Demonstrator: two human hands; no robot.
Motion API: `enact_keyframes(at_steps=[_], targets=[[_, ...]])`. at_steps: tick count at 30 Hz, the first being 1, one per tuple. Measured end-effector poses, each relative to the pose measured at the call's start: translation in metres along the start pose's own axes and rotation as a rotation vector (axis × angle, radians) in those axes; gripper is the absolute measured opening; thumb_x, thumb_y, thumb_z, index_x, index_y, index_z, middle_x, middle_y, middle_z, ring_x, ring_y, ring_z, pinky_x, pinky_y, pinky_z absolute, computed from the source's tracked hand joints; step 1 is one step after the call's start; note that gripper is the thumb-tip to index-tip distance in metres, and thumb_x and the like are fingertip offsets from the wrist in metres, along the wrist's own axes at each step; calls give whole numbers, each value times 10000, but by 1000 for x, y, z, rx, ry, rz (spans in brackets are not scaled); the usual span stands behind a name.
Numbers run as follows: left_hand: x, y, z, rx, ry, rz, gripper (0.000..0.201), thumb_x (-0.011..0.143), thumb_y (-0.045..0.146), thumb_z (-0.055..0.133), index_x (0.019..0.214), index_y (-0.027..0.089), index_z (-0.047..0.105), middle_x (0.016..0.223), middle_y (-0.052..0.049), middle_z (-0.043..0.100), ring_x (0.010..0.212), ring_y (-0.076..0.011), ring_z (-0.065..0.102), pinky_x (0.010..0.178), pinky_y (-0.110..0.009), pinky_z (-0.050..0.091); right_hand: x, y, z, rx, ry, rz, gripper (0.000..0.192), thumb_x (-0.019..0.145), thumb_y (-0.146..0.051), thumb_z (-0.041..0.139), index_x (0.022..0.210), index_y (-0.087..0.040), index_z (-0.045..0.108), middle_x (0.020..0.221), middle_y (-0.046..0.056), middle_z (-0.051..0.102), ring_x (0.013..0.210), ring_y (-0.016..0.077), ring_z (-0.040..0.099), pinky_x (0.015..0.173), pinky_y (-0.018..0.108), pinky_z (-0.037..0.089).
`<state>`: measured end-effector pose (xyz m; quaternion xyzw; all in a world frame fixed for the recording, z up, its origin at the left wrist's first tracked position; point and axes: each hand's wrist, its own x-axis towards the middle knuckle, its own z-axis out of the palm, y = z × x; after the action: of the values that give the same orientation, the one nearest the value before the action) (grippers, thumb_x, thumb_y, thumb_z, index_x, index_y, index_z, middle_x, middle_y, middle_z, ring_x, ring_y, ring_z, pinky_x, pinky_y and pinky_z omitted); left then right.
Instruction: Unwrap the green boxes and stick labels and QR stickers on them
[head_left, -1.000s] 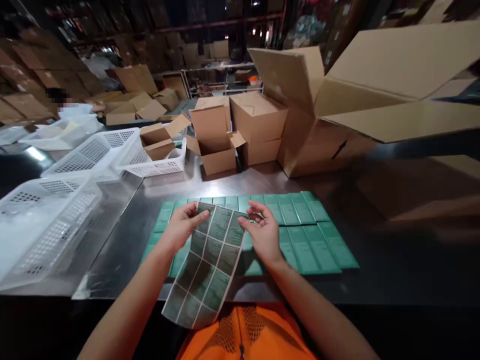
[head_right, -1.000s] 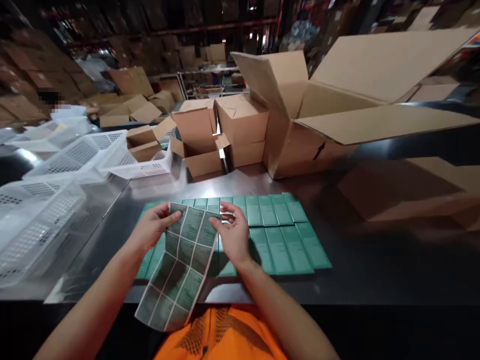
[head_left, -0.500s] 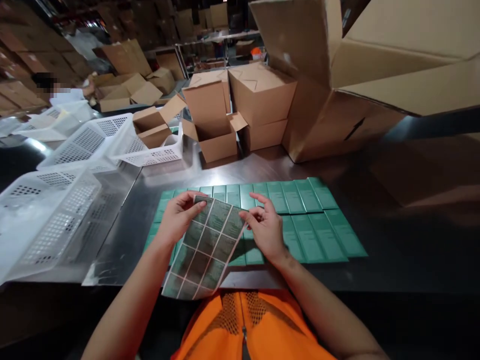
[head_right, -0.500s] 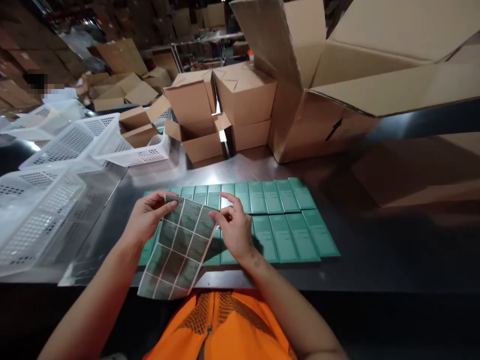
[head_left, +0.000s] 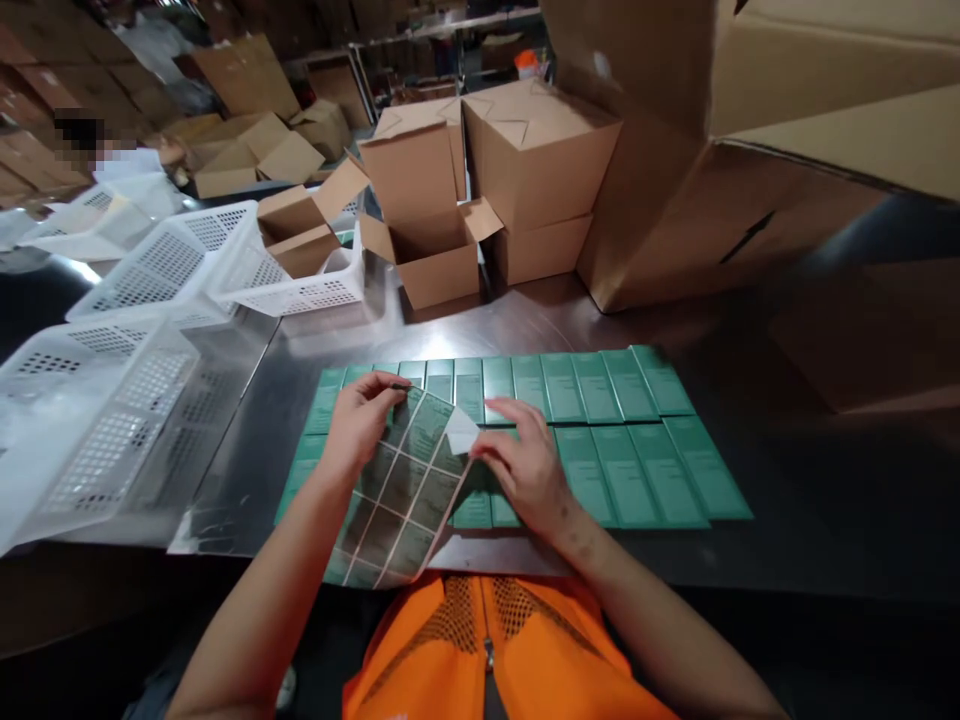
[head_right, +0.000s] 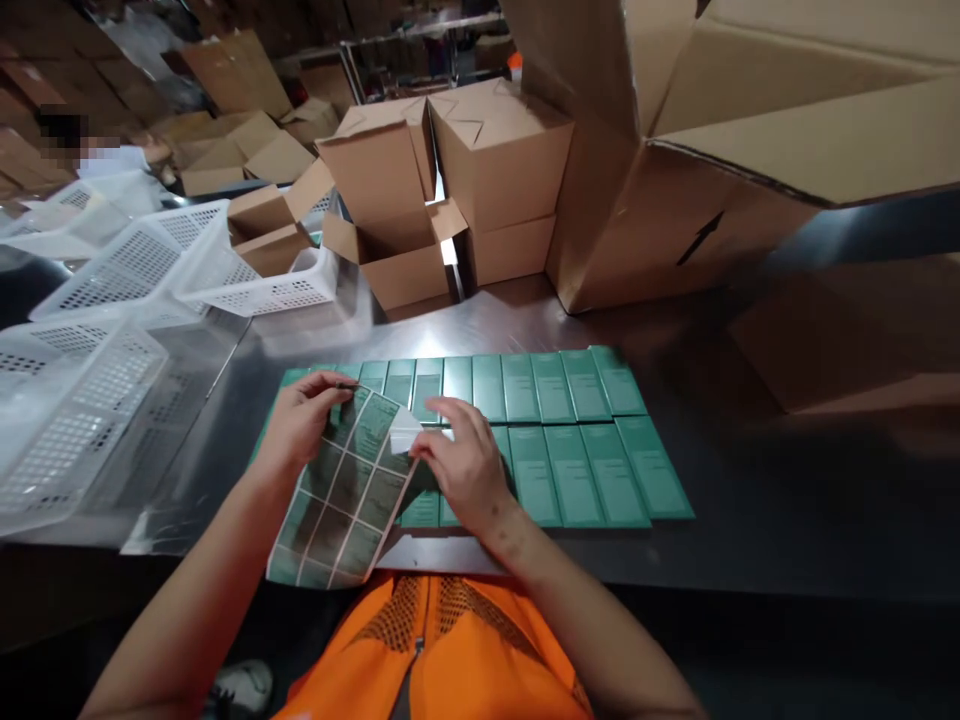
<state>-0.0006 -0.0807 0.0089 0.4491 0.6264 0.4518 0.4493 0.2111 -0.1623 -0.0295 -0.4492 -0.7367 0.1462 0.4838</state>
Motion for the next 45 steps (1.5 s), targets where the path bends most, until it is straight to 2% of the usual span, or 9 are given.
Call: enact_keyframes(at_steps=[3, 5, 8, 11, 14, 18, 24, 30, 45], targets=[[16, -7, -5, 50, 85, -27, 137, 528, 259, 619, 636, 180, 652, 530, 40, 532, 502, -116, 424, 482, -233, 311, -3, -19, -20, 94, -179, -290, 177, 971, -193, 535, 894, -240, 688, 942, 41, 713, 1011, 220, 620, 892, 400, 486], [27, -12, -9, 86, 129, -21, 82, 536, 246, 558, 577, 191, 603, 505, 38, 493, 509, -124, 403, 487, -241, 293, 3, -27, -41, 273, -314, -353, 176, 975, -171, 528, 917, -232, 683, 846, 22, 704, 923, 192, 634, 846, 361, 494], [33, -16, -5, 148, 101, 15, 70, 537, 219, 485, 476, 203, 516, 474, 24, 451, 531, -138, 395, 520, -257, 292, 31, -17, -70, 399, -366, -207, 120, 944, -195, 600, 919, -251, 703, 811, 4, 700, 825, 174, 646, 811, 334, 509], [21, -15, 14, 211, -70, 39, 126, 567, 206, 499, 444, 201, 528, 475, 10, 494, 554, -152, 452, 563, -270, 330, 71, 22, -81, 349, -326, 93, 39, 868, -274, 700, 855, -255, 731, 797, -8, 708, 754, 171, 640, 721, 313, 502], [2, -12, 37, 268, -333, 29, 137, 702, 287, 587, 652, 197, 676, 524, 13, 588, 577, -176, 546, 612, -284, 389, 103, 64, -75, 415, -395, 378, 148, 773, -354, 749, 793, -207, 745, 718, -2, 690, 642, 151, 599, 573, 264, 443], [-9, -15, 55, 397, -589, 67, 345, 849, 481, 581, 1028, 206, 687, 586, 11, 659, 603, -189, 592, 617, -283, 394, 123, 94, -55, 561, -548, 542, 189, 684, -367, 777, 737, -188, 743, 647, -14, 657, 563, 113, 527, 495, 223, 382], [-2, -26, 68, 583, -571, 78, 334, 869, 452, 521, 657, 198, 569, 574, 12, 594, 551, -148, 477, 574, -270, 319, 118, 117, -26, 575, -604, 617, 172, 673, -322, 769, 736, -176, 705, 636, -11, 631, 563, 113, 514, 488, 225, 361], [-2, -32, 86, 773, -549, -39, 342, 870, 449, 517, 644, 198, 569, 546, 19, 528, 551, -155, 466, 559, -274, 278, 101, 136, -15, 311, -509, 601, 387, 688, -216, 771, 1010, -215, 557, 679, -52, 647, 585, 127, 551, 535, 230, 373], [6, -27, 98, 884, -584, -126, 329, 855, 428, 563, 632, 193, 623, 560, -15, 584, 561, -171, 497, 565, -279, 298, 96, 139, -14, 147, -525, 505, 374, 736, -173, 753, 1001, -219, 493, 708, -60, 653, 631, 139, 598, 605, 246, 403]])
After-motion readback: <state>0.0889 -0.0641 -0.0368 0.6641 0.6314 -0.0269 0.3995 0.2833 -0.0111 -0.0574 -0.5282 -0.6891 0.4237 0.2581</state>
